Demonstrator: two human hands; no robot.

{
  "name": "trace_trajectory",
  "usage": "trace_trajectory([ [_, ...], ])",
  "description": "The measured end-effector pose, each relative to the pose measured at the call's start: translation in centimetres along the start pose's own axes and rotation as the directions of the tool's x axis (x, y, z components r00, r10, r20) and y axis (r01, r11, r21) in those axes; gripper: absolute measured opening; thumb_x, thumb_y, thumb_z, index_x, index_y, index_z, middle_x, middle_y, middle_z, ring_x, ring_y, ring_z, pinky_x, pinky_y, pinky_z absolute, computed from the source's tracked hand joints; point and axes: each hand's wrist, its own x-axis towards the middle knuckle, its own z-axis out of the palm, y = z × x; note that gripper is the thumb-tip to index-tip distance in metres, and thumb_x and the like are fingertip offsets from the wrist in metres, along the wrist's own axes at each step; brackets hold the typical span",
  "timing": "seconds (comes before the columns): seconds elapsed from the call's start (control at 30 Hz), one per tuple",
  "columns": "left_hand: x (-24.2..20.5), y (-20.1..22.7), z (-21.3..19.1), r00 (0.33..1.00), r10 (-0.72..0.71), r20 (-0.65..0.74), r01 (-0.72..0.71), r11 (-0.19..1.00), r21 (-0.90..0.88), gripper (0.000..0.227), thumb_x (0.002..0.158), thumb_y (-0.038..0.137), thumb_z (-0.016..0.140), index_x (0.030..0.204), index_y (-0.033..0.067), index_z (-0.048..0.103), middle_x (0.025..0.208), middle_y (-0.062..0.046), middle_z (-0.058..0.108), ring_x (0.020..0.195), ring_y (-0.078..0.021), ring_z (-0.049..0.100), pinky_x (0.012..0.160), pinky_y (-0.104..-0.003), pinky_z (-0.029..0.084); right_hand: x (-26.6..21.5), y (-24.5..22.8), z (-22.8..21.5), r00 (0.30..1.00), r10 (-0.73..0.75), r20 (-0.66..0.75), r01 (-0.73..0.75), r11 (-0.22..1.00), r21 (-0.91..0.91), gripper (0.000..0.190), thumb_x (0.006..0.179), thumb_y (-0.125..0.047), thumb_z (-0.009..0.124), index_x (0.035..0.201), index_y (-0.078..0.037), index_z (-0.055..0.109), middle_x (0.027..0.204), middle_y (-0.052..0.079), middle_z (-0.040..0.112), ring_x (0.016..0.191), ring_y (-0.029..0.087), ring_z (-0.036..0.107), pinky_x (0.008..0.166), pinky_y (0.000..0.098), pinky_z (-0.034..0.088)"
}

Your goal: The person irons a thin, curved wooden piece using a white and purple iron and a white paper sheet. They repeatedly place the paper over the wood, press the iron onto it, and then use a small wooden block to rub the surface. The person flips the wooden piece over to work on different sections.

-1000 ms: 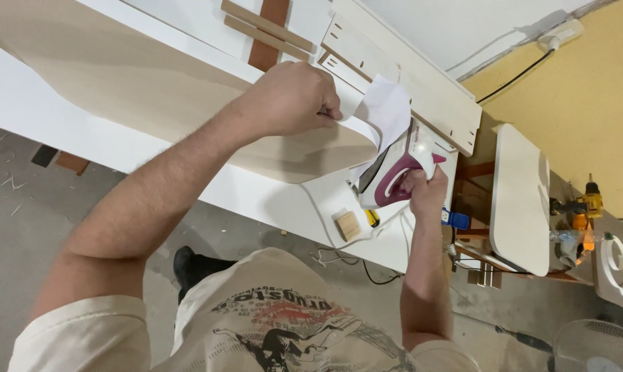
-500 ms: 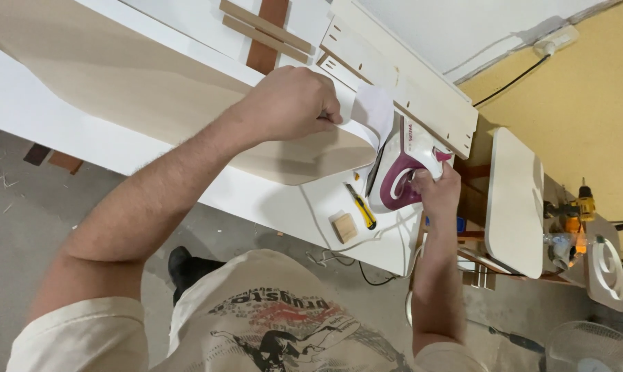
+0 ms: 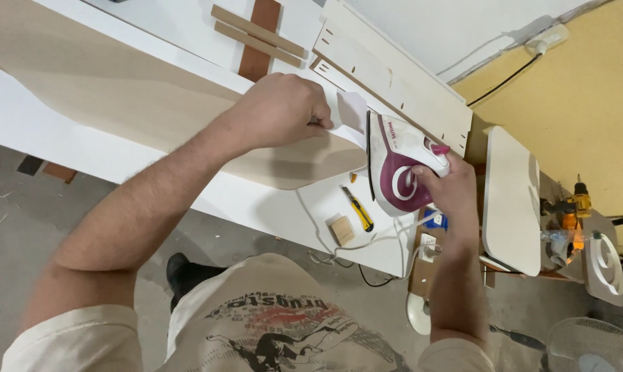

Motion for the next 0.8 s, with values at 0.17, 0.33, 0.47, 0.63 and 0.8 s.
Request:
trace_trajectory([
  [0.17, 0.0, -0.2, 0.2, 0.999, -0.030, -0.011, 0.030, 1.000, 0.000, 0.006, 0.086, 0.014, 0.081, 0.091, 0.0152, 0.083, 0.081, -0.006, 0.075, 0.076, -0.0265, 0.074, 0.077, -0.040, 0.059, 0.4, -3.2, -1.9, 0.996, 0.005, 0.088, 0.014, 0.976, -0.216, 0.047, 0.086, -0.042, 0.088, 0.109, -0.003, 0.074, 0.085, 0.016, 0.072, 0.079, 0.030, 0.067, 0.070, 0.0356, 0.047],
  [0.33, -0.2, -0.1, 0.2, 1.000, -0.020, -0.016, 0.020, 1.000, -0.014, 0.005, 0.086, 0.014, 0.080, 0.090, 0.0144, 0.083, 0.082, -0.006, 0.076, 0.075, -0.0266, 0.074, 0.075, -0.039, 0.058, 0.3, -7.2, -3.5, 0.993, -0.005, 0.119, 0.041, 0.952, -0.303, 0.048, 0.085, -0.039, 0.090, 0.106, 0.001, 0.074, 0.084, 0.020, 0.072, 0.077, 0.034, 0.068, 0.066, 0.0372, 0.047],
  [0.47, -0.2, -0.1, 0.1, 1.000, -0.023, -0.006, 0.023, 0.999, -0.027, 0.004, 0.087, 0.013, 0.080, 0.090, 0.0134, 0.083, 0.083, -0.006, 0.076, 0.076, -0.0271, 0.074, 0.075, -0.040, 0.059, 0.5, -9.4, -4.3, 0.985, -0.061, 0.164, 0.118, 0.923, -0.366, 0.044, 0.087, -0.037, 0.089, 0.101, 0.001, 0.074, 0.080, 0.020, 0.072, 0.070, 0.032, 0.069, 0.058, 0.0344, 0.045],
  [0.63, -0.5, 0.0, 0.0, 0.999, -0.036, -0.012, 0.036, 0.999, -0.027, 0.004, 0.086, 0.013, 0.080, 0.089, 0.0137, 0.083, 0.084, -0.006, 0.077, 0.076, -0.0261, 0.074, 0.075, -0.038, 0.058, 0.6, -11.9, -4.8, 0.973, -0.139, 0.183, 0.201, 0.900, -0.388, 0.040, 0.089, -0.030, 0.090, 0.103, 0.004, 0.075, 0.085, 0.025, 0.074, 0.072, 0.039, 0.073, 0.056, 0.0366, 0.049],
  [0.8, -0.4, -0.1, 0.3, 0.999, -0.043, -0.021, 0.042, 0.999, -0.035, 0.003, 0.087, 0.014, 0.080, 0.088, 0.0139, 0.083, 0.085, -0.006, 0.077, 0.077, -0.0267, 0.074, 0.074, -0.038, 0.058, 0.4, -13.0, -5.2, 0.959, -0.196, 0.204, 0.260, 0.896, -0.361, 0.041, 0.085, -0.028, 0.093, 0.102, 0.005, 0.076, 0.085, 0.025, 0.074, 0.073, 0.042, 0.074, 0.052, 0.0365, 0.051],
])
